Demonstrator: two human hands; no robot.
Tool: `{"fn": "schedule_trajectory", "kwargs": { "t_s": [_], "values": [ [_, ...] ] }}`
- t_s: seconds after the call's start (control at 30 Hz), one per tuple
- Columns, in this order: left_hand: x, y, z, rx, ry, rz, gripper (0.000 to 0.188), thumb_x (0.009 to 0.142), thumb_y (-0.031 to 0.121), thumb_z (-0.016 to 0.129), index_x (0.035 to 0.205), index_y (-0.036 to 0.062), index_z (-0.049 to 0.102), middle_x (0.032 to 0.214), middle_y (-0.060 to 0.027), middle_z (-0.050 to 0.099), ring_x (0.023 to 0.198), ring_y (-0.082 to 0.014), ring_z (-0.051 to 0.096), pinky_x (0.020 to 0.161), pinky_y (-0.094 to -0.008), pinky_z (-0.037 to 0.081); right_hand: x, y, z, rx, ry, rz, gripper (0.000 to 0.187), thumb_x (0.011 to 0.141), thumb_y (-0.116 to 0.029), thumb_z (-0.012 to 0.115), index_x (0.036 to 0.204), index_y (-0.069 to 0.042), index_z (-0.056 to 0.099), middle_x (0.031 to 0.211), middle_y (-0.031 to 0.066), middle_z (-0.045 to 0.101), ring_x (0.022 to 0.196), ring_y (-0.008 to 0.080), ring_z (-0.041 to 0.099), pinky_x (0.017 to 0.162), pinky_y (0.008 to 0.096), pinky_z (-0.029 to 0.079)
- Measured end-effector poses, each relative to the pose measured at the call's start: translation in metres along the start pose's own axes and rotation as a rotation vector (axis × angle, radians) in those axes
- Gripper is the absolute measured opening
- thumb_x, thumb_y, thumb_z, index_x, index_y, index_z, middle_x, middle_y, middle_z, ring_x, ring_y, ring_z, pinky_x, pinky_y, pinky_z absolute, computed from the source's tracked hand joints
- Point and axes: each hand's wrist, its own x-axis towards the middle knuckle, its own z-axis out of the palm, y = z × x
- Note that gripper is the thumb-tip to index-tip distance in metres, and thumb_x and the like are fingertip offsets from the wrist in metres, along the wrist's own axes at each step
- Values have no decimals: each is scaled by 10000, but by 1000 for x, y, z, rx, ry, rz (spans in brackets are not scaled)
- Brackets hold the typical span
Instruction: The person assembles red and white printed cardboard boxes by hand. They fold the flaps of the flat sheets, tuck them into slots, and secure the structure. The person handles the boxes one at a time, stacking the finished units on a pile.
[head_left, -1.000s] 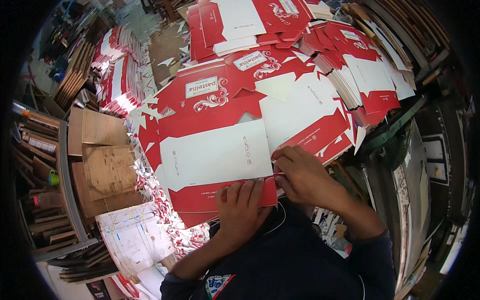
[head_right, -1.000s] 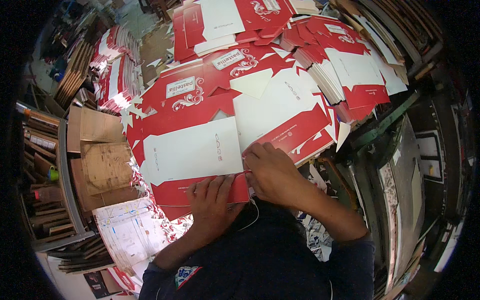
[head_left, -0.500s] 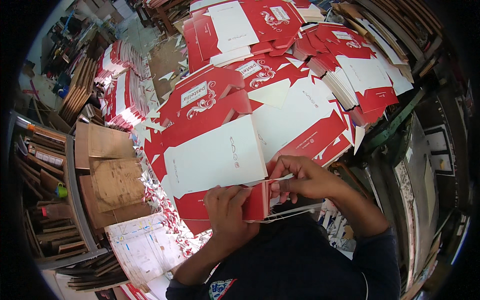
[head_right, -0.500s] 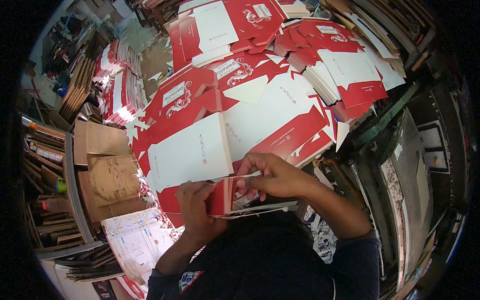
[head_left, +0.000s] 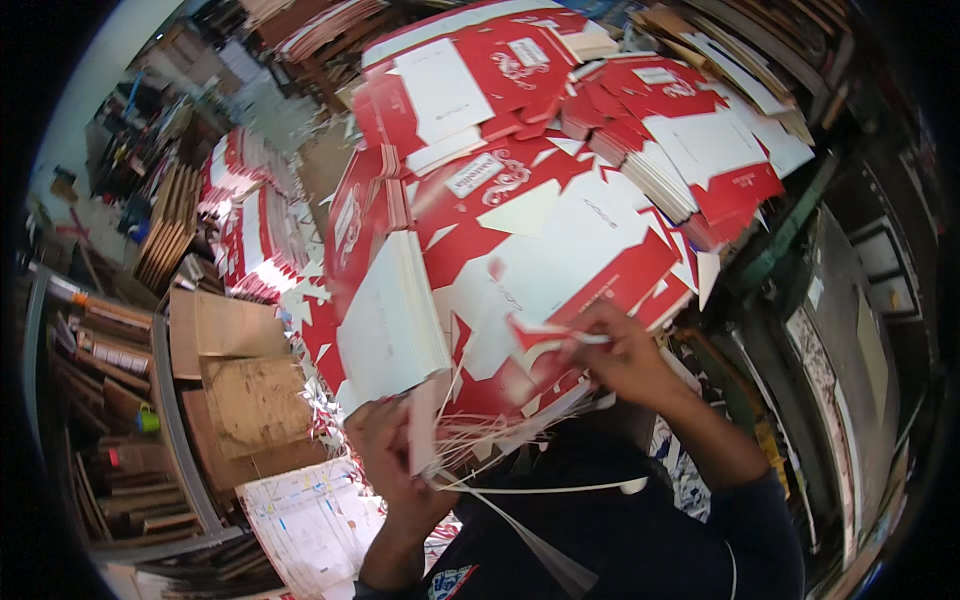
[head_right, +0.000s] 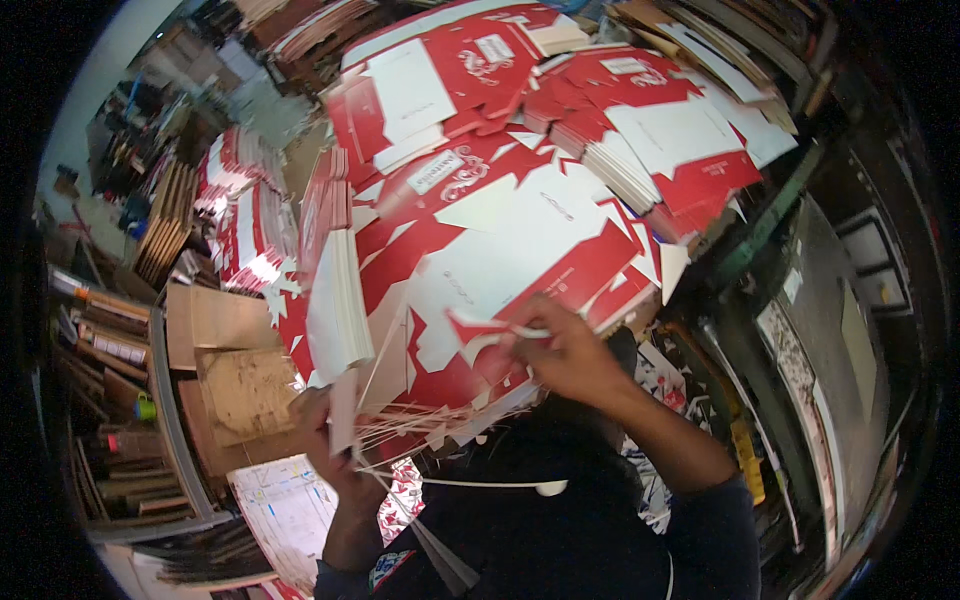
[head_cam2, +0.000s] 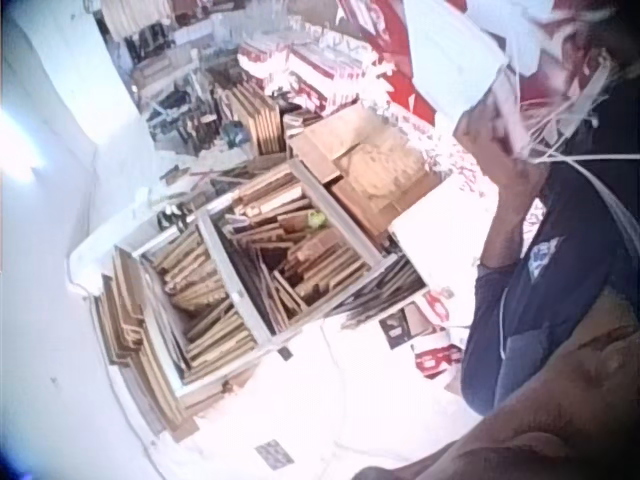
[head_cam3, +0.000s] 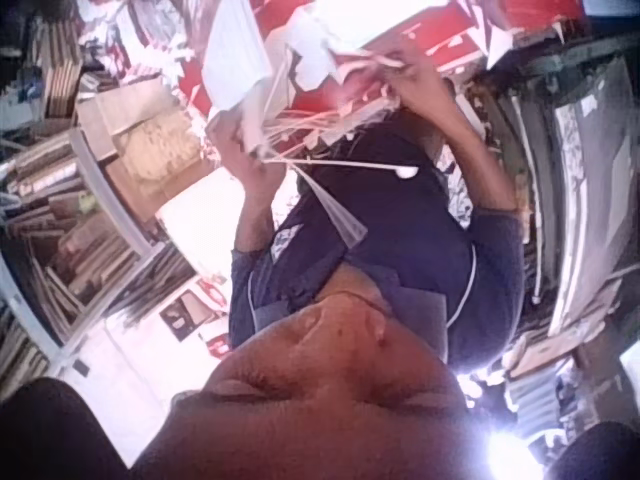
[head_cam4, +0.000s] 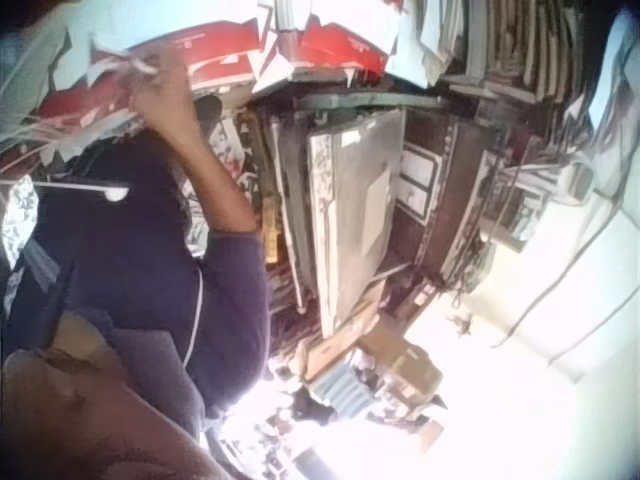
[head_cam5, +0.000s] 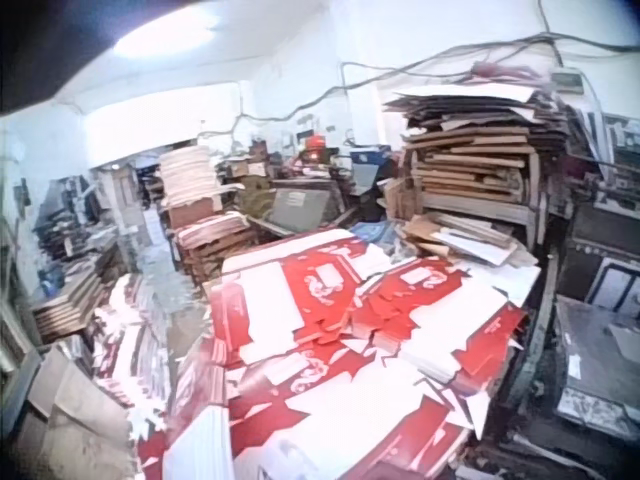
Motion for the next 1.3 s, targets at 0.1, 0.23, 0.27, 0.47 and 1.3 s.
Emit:
{"fn": "schedule_trajectory", "kwargs": {
  "t_s": [0.1, 0.23, 0.27, 0.47, 1.3],
  "values": [
    [-4, -2, 22, 121, -127, 112, 594, 700, 174, 761, 1232, -7, 571, 1144, -155, 586, 1078, -353, 523, 925, -490, 399, 3, -55, -14, 97, 446, -187, 133, 958, -106, 648, 1050, -56, 566, 899, 90, 674, 661, 103, 623, 564, 240, 506],
    [-9, -3, 67, 129, -322, 117, 617, 699, 182, 714, 1270, 8, 559, 1174, -141, 587, 1109, -315, 514, 969, -496, 365, 24, -118, -12, 559, 541, -667, 128, 984, -141, 619, 1059, -51, 566, 921, 86, 663, 717, 91, 630, 672, 235, 530],
    [-18, -6, 80, 171, -376, 113, 632, 701, 188, 717, 1285, 13, 550, 1185, -139, 584, 1125, -310, 511, 982, -499, 362, 31, -127, 15, 477, 596, -634, 110, 988, -110, 592, 1072, -45, 562, 901, 86, 648, 788, 116, 636, 777, 269, 537],
    [-24, -2, 77, 169, -579, 70, 718, 760, 320, 765, 1358, 38, 486, 1316, -138, 535, 1250, -323, 465, 1089, -482, 319, 52, -138, 105, -223, -386, -475, 626, 934, -208, 674, 1482, -70, 405, 1480, 146, 485, 1280, 243, 531, 1034, 390, 438],
    [-7, -130, -37, -921, -182, -1134, 518, 909, 247, 718, 1301, -23, 515, 1123, -124, 670, 948, -189, 675, 847, -328, 549, 51, -12, 41, 304, -25, 412, 711, 879, -169, 714, 1432, 70, 337, 1141, 180, 617, 1010, 194, 584, 838, 323, 474]
  ]
}}
